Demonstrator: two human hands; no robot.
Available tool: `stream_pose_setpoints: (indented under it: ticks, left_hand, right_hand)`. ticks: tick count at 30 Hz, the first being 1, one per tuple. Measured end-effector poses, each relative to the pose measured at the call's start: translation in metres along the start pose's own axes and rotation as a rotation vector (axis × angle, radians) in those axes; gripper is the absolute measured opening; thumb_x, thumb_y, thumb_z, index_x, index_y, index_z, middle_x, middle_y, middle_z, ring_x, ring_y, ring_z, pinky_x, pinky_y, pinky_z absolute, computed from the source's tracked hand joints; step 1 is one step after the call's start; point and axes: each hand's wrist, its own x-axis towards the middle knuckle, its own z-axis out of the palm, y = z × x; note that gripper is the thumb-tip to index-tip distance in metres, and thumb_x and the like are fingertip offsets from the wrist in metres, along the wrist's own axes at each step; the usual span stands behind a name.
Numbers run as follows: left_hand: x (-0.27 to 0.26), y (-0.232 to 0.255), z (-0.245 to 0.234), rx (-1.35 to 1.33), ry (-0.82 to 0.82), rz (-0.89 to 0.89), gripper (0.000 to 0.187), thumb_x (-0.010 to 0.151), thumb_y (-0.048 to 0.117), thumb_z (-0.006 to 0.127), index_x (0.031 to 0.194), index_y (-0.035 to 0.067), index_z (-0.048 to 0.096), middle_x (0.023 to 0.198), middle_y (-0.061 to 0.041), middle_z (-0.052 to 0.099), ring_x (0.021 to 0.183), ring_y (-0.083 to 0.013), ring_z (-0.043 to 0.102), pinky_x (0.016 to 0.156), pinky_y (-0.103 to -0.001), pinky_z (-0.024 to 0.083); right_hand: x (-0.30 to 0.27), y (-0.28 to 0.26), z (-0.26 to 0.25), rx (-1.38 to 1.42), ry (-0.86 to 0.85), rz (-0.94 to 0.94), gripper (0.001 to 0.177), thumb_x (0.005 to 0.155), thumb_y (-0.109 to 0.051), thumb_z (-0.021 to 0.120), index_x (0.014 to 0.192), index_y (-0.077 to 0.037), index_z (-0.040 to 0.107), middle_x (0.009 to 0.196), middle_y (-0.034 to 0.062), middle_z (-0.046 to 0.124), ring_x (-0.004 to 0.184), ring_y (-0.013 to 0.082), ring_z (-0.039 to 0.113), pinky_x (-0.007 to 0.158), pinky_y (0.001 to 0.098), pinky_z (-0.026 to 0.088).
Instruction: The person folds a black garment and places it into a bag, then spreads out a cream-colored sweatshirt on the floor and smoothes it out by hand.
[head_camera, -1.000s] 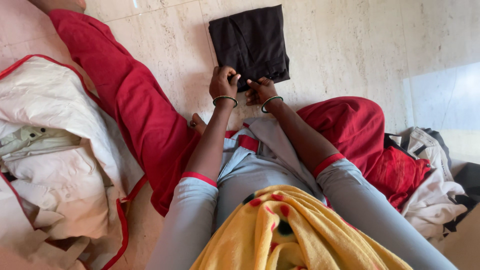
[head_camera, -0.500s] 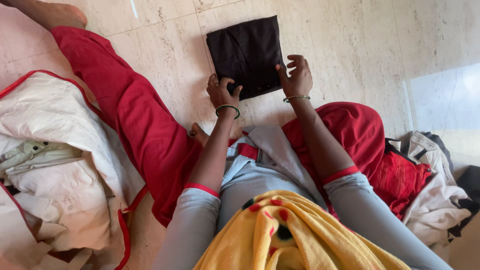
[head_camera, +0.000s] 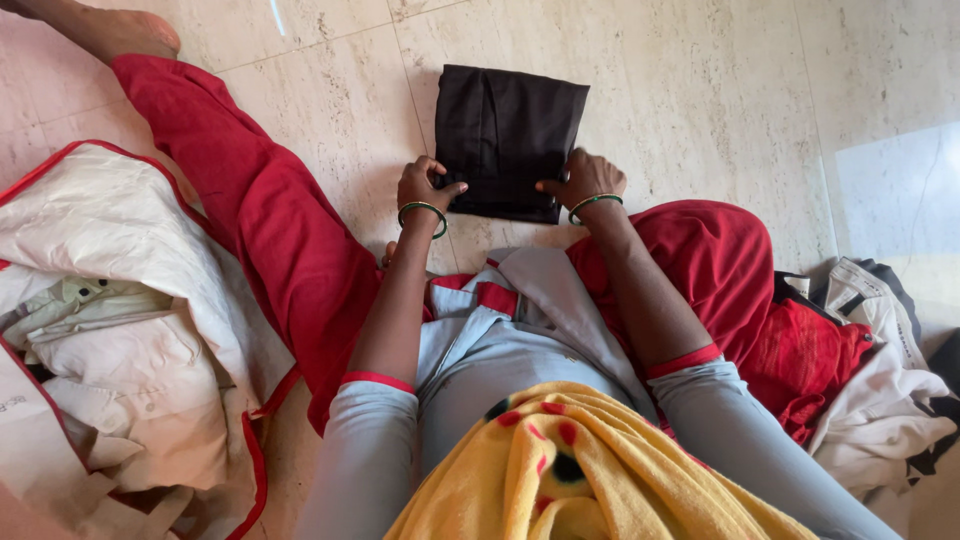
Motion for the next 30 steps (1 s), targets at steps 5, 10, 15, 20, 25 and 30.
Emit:
stream_pose_setpoints:
  ticks: [5, 10, 15, 20, 25, 30]
  left_hand:
    - [-0.023, 0.024, -0.012, 0.169, 0.257, 0.215, 0.037, 0.056, 0.028, 0.099, 0.076, 0.015, 0.07, 0.102, -0.005, 0.063, 0.09, -0.0256, 0.064, 0.069, -0.038, 0.057]
    - [-0.04, 0.046, -0.008, 0.249, 0.312, 0.237, 0.033, 0.067, 0.023, 0.092, 0.088, 0.013, 0.068, 0.095, -0.006, 0.064, 0.085, -0.0279, 0.067, 0.069, -0.042, 0.055]
    - [-0.053, 0.042, -0.004, 0.12, 0.219, 0.011, 0.034, 0.083, 0.029, 0.087, 0.094, 0.009, 0.062, 0.089, -0.008, 0.064, 0.074, -0.0296, 0.067, 0.064, -0.044, 0.052]
    - [-0.053, 0.038, -0.001, 0.103, 0.344, 0.216, 0.019, 0.082, 0.023, 0.085, 0.087, 0.015, 0.067, 0.086, -0.003, 0.066, 0.079, -0.026, 0.068, 0.064, -0.041, 0.051]
    - [-0.038, 0.034, 0.007, -0.13, 0.309, 0.243, 0.015, 0.083, 0.022, 0.085, 0.087, 0.016, 0.072, 0.082, 0.0, 0.074, 0.071, -0.0209, 0.069, 0.06, -0.036, 0.052]
    - [-0.025, 0.022, 0.014, -0.28, 0.236, 0.116, 0.022, 0.077, 0.021, 0.089, 0.087, 0.012, 0.071, 0.074, -0.001, 0.076, 0.06, -0.014, 0.07, 0.056, -0.03, 0.052]
  right_hand:
    - [0.0, -0.028, -0.019, 0.065, 0.281, -0.414, 0.068, 0.084, -0.039, 0.081, 0.144, -0.015, 0.058, 0.147, 0.012, 0.056, 0.141, 0.0327, 0.048, 0.115, 0.049, 0.043]
    - [0.021, -0.034, 0.028, -0.08, 0.144, -0.538, 0.089, 0.089, -0.046, 0.074, 0.162, -0.015, 0.032, 0.17, 0.0134, 0.022, 0.158, 0.0329, 0.013, 0.126, 0.0612, 0.012]
    - [0.032, -0.023, 0.057, -0.152, 0.105, -0.553, 0.084, 0.103, -0.052, 0.056, 0.166, -0.011, 0.019, 0.173, 0.0149, 0.007, 0.159, 0.0346, 0.0, 0.124, 0.0623, 0.002]
    - [0.032, -0.025, 0.059, -0.159, 0.101, -0.53, 0.084, 0.104, -0.054, 0.053, 0.167, -0.012, 0.018, 0.174, 0.0143, 0.007, 0.16, 0.0333, -0.001, 0.125, 0.062, 0.002]
    - [0.031, -0.028, 0.057, -0.145, 0.084, -0.497, 0.084, 0.103, -0.055, 0.053, 0.167, -0.013, 0.018, 0.174, 0.0135, 0.007, 0.16, 0.0327, -0.001, 0.125, 0.0627, 0.001]
    - [0.027, -0.031, 0.051, -0.131, 0.1, -0.514, 0.085, 0.103, -0.055, 0.054, 0.167, -0.012, 0.018, 0.174, 0.0147, 0.007, 0.16, 0.0347, 0.0, 0.125, 0.0631, 0.0]
